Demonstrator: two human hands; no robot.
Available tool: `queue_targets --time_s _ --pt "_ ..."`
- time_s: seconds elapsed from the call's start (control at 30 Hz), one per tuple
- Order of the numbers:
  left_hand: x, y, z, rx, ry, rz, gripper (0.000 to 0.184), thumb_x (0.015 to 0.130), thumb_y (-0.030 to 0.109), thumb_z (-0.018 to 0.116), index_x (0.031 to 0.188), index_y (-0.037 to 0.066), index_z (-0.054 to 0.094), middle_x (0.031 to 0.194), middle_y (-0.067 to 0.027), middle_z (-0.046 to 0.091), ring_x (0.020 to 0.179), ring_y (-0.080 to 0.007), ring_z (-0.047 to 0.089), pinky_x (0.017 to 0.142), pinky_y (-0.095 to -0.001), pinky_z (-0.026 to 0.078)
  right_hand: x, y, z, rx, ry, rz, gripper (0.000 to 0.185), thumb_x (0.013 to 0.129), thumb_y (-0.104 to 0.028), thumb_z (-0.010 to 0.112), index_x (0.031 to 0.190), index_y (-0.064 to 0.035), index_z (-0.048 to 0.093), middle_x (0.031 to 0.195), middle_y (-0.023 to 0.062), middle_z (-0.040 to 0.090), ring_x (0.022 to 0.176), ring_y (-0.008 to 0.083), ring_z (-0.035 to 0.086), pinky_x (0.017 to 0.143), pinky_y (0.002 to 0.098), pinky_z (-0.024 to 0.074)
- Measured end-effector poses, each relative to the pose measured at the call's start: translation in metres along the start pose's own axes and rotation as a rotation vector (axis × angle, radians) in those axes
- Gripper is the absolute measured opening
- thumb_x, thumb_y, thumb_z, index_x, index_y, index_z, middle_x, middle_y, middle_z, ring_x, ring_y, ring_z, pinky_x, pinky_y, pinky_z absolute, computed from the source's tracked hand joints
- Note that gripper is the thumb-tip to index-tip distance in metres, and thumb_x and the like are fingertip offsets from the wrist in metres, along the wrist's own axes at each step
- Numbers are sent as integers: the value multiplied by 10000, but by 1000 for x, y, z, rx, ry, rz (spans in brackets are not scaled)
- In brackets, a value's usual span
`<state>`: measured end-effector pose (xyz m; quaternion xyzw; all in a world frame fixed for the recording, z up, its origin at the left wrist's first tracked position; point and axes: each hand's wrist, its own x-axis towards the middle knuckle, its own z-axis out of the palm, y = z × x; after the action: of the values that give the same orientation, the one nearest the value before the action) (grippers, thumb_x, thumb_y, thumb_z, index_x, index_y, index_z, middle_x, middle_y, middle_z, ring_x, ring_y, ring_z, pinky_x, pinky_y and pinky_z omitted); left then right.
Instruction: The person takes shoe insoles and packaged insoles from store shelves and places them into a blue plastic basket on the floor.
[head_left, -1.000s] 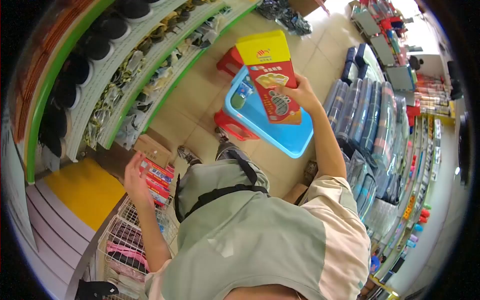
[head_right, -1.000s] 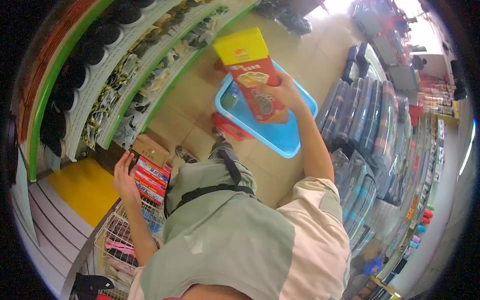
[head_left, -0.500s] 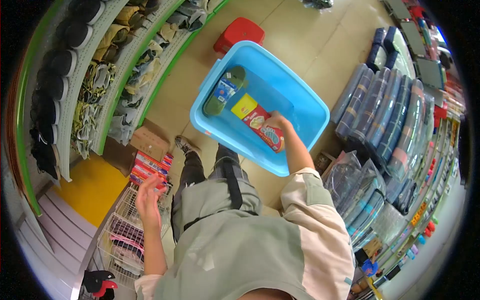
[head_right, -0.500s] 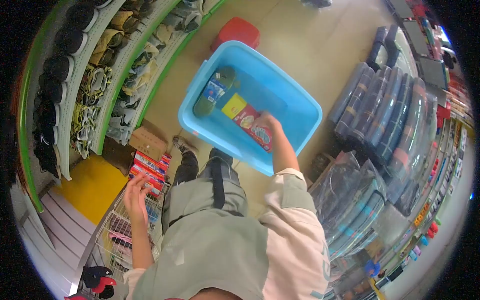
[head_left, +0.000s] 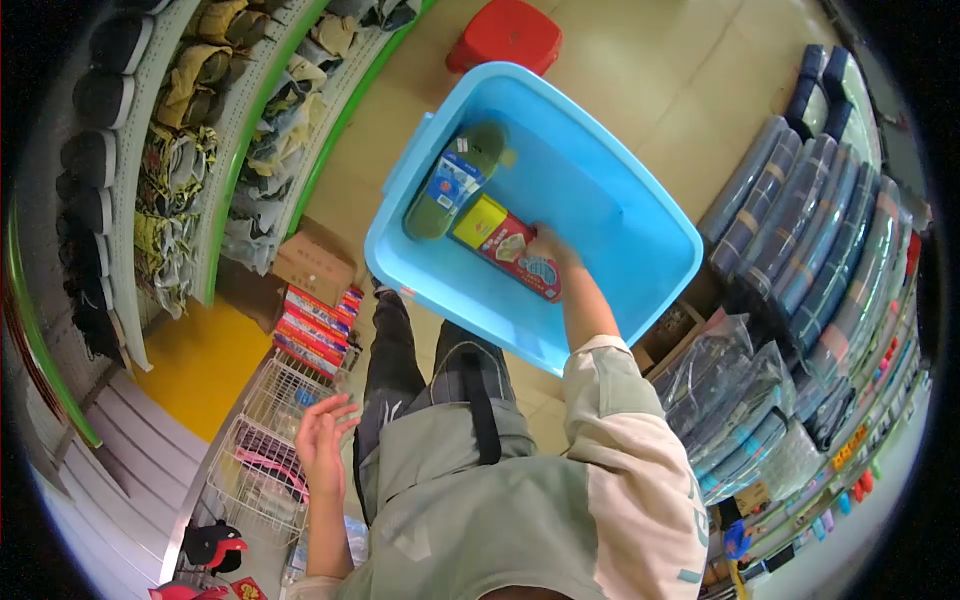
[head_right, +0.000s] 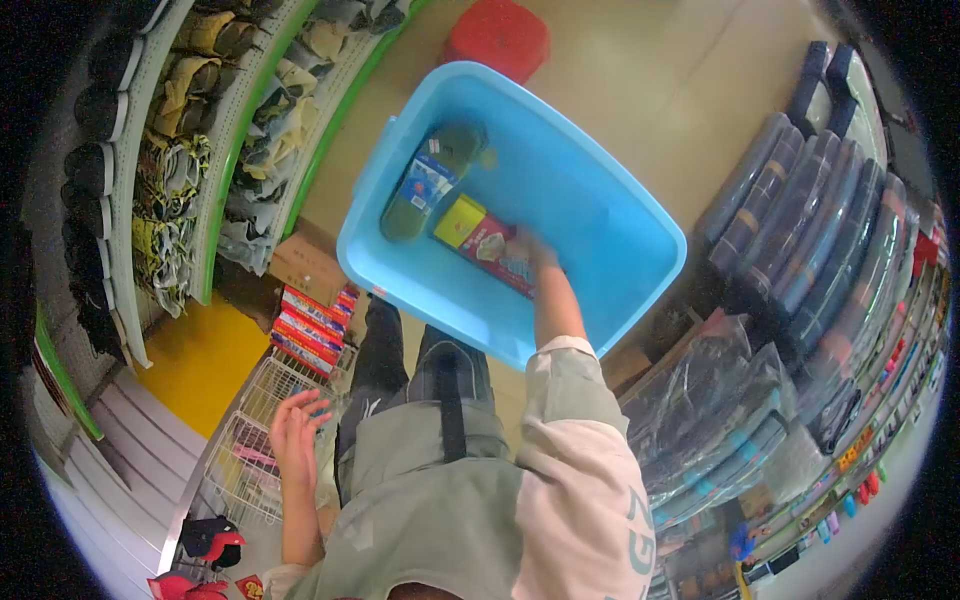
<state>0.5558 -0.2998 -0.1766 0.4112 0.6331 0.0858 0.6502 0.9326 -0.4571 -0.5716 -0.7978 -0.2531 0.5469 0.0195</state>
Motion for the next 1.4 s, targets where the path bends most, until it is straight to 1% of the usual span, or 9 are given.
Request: queue_targets --time_s 0.1,0.2,0.5,0.8,0.9,1.0,1.03,1.23,1.4 --pt "2 2 10 34 -4 -5 310 1033 205 508 1210 -43 564 1216 -189 619 1077 -279 648 894 -390 533 -12 -2 -6 50 37 -34 787 578 -290 922 1261 -55 613 1257 187 638 1179 355 598 997 440 486" --pt "5 8 19 54 5 -18 283 1037 180 497 1190 -45 572 1188 -182 634 1043 -271 663 886 -380 539 -17 13 21 108 333 -160 717 608 -238 913 1237 -42 631 1235 203 635 1171 367 594 1025 426 468" --pt "0 14 19 23 30 1 256 1031 160 515 1176 -40 584 1144 -171 655 1011 -266 675 873 -367 545 -45 1 19 225 263 12 696 621 -115 877 1249 15 606 1355 238 552 1267 390 514 1072 427 436" --pt "-1 8 -5 -37 44 110 223 1019 146 542 1133 -34 609 1084 -140 683 980 -223 690 832 -325 546 -32 40 40 429 504 95 631 774 -214 806 1310 20 566 1314 232 592 1225 357 579 1025 413 477" --pt "2 22 -17 -51 42 214 227 1018 159 557 1136 -27 610 1091 -133 687 984 -211 689 841 -320 543 -79 -7 9 400 468 174 633 771 -271 803 1279 30 575 1270 231 624 1194 354 598 1014 429 475" --pt "12 22 -52 -86 66 337 231 1009 166 590 1144 -20 609 1086 -119 694 984 -180 683 848 -306 538 -71 -4 22 489 473 43 648 785 -220 781 1305 64 520 1326 245 582 1222 344 575 1017 425 467" --pt "14 26 -68 -112 70 390 228 1006 161 598 1147 -18 609 1077 -115 696 980 -168 680 847 -301 536 -45 19 35 327 507 -43 653 787 -226 778 1298 81 509 1315 258 582 1205 349 579 1007 424 468" --pt "8 90 -204 208 419 799 214 946 128 663 1119 7 627 1049 -125 692 951 -176 669 830 -303 531 -66 -15 37 353 692 -182 559 778 -194 751 1191 117 540 1118 254 642 1032 357 626 925 414 489" --pt "-15 172 -358 737 982 1271 245 880 97 680 1099 9 618 1098 -169 637 1038 -376 621 889 -406 503 -99 -66 38 359 910 -105 479 822 -146 711 1194 102 538 1120 238 623 1044 354 610 936 420 475"
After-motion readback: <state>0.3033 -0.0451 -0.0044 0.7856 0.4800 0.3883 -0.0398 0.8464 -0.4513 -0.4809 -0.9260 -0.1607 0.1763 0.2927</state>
